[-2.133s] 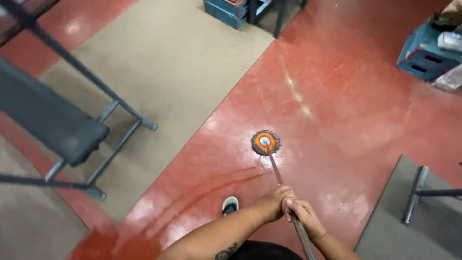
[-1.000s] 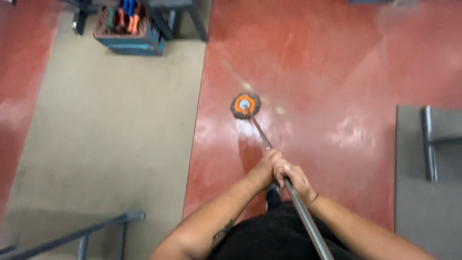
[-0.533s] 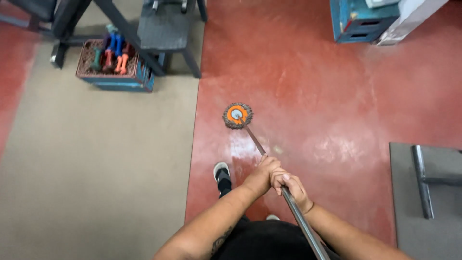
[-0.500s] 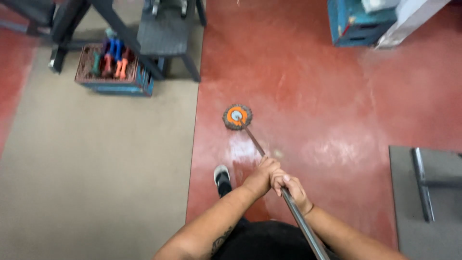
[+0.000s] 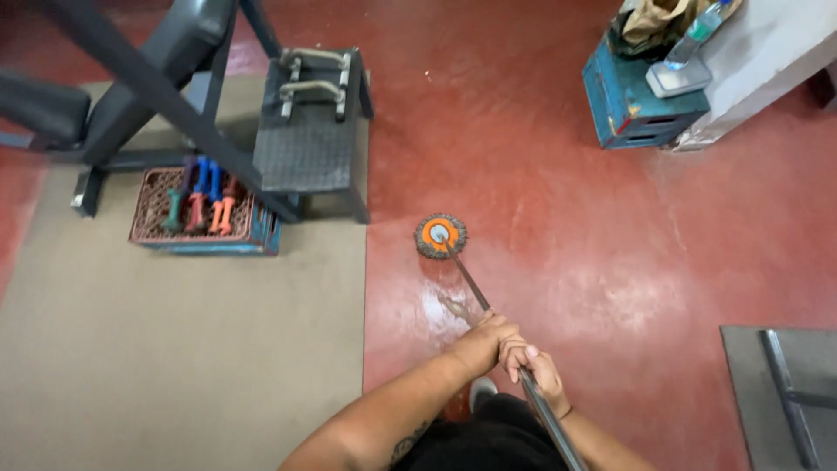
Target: Mopping the red floor of a gym around workout equipment.
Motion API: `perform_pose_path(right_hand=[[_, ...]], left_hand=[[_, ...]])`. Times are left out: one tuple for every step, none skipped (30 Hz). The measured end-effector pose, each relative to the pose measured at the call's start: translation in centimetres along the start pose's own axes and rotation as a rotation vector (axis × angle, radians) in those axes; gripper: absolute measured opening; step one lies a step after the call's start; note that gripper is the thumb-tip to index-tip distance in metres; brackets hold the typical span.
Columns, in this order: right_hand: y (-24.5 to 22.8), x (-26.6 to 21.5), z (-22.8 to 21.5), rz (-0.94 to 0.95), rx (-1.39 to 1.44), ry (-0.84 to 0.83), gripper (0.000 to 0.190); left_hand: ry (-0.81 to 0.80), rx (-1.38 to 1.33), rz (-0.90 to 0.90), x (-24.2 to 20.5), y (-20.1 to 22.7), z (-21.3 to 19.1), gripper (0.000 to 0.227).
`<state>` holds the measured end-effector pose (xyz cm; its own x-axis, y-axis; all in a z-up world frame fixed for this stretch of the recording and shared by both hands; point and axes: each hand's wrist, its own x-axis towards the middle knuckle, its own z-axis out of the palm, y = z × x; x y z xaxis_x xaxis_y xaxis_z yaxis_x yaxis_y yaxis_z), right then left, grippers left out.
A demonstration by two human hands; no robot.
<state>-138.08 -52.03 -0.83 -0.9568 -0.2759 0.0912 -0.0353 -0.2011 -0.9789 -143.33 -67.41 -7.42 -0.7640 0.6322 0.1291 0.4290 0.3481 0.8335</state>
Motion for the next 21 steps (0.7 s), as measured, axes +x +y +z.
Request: perform_pose_path(right_hand=[[-0.2,1.3,0.1,-0.003,-0.004,0.003,0.058],[-0.3,2.7,0.1,-0.007,0.010,0.024,0.058],[-0.3,4.1,0.0,-0.009,0.028,0.043,0.057],[0.2,5.6,-0.6,-0.011,0.028,0.044,0.057],[0.8,7.1,-1.1,-0.011,0.050,0.066,0.057],[1.3,8.6,-1.6,-0.011,0.071,0.088,0.057],[2.1,10.2,-2.4,-0.018,0.073,0.092,0.057],[2.8,11.8,-3.3,-0.016,0.074,0.098,0.057],[3.5,13.8,-4.3,-0.018,0.072,0.101,0.058],[4.3,15.7,-5.4,-0.030,0.072,0.101,0.058],[5.1,17.8,-6.5,-0.032,0.067,0.077,0.058],[5.9,20.1,-7.7,-0.035,0.062,0.052,0.058],[6.3,22.4,-8.7,-0.045,0.061,0.051,0.058],[6.6,24.8,-9.7,-0.044,0.052,0.024,0.058],[6.8,26.9,-10.6,-0.037,0.041,0.001,0.058],[6.4,29.3,-11.6,-0.041,0.038,0.004,0.058],[6.1,31.6,-12.6,-0.033,0.008,-0.030,0.059],[6.0,33.9,-13.4,-0.025,-0.021,-0.063,0.059],[6.0,34.9,-13.6,-0.014,-0.019,-0.070,0.059],[6.0,36.0,-13.6,0.005,-0.009,-0.097,0.059],[6.0,38.1,-14.2,0.005,-0.007,-0.128,0.059]], left_hand=[[-0.001,0.000,0.006,1.0,-0.5,-1.1,0.009],[0.010,-0.026,-0.010,2.1,-1.0,-2.0,0.010],[0.022,-0.049,-0.030,3.1,-1.6,-3.0,0.012],[0.021,-0.048,-0.028,4.5,-2.8,-3.4,0.012],[0.015,-0.037,-0.019,5.8,-4.0,-4.0,0.014],[0.010,-0.027,-0.009,7.2,-5.2,-4.5,0.015],[0.006,-0.021,-0.005,8.6,-6.5,-5.1,0.015],[0.005,0.002,0.029,10.1,-7.6,-5.7,0.015],[0.007,0.027,0.066,12.0,-8.9,-6.5,0.015],[0.008,0.035,0.074,13.6,-9.4,-7.8,0.015],[-0.003,0.031,0.069,15.5,-9.9,-9.2,0.016],[-0.014,0.027,0.064,17.4,-10.4,-10.7,0.017],[-0.012,0.035,0.071,19.1,-11.9,-11.4,0.017],[-0.031,0.049,0.065,20.9,-13.4,-12.2,0.018],[-0.052,0.057,0.058,22.6,-14.8,-12.8,0.019],[-0.053,0.058,0.063,24.7,-15.6,-14.0,0.019],[-0.053,0.086,0.049,26.4,-16.4,-15.0,0.017],[-0.054,0.114,0.034,28.0,-17.2,-16.1,0.014],[-0.049,0.108,0.023,28.4,-17.3,-16.7,0.014],[-0.035,0.072,-0.008,28.7,-17.5,-17.3,0.014],[-0.011,0.048,-0.024,30.0,-18.0,-18.5,0.014]])
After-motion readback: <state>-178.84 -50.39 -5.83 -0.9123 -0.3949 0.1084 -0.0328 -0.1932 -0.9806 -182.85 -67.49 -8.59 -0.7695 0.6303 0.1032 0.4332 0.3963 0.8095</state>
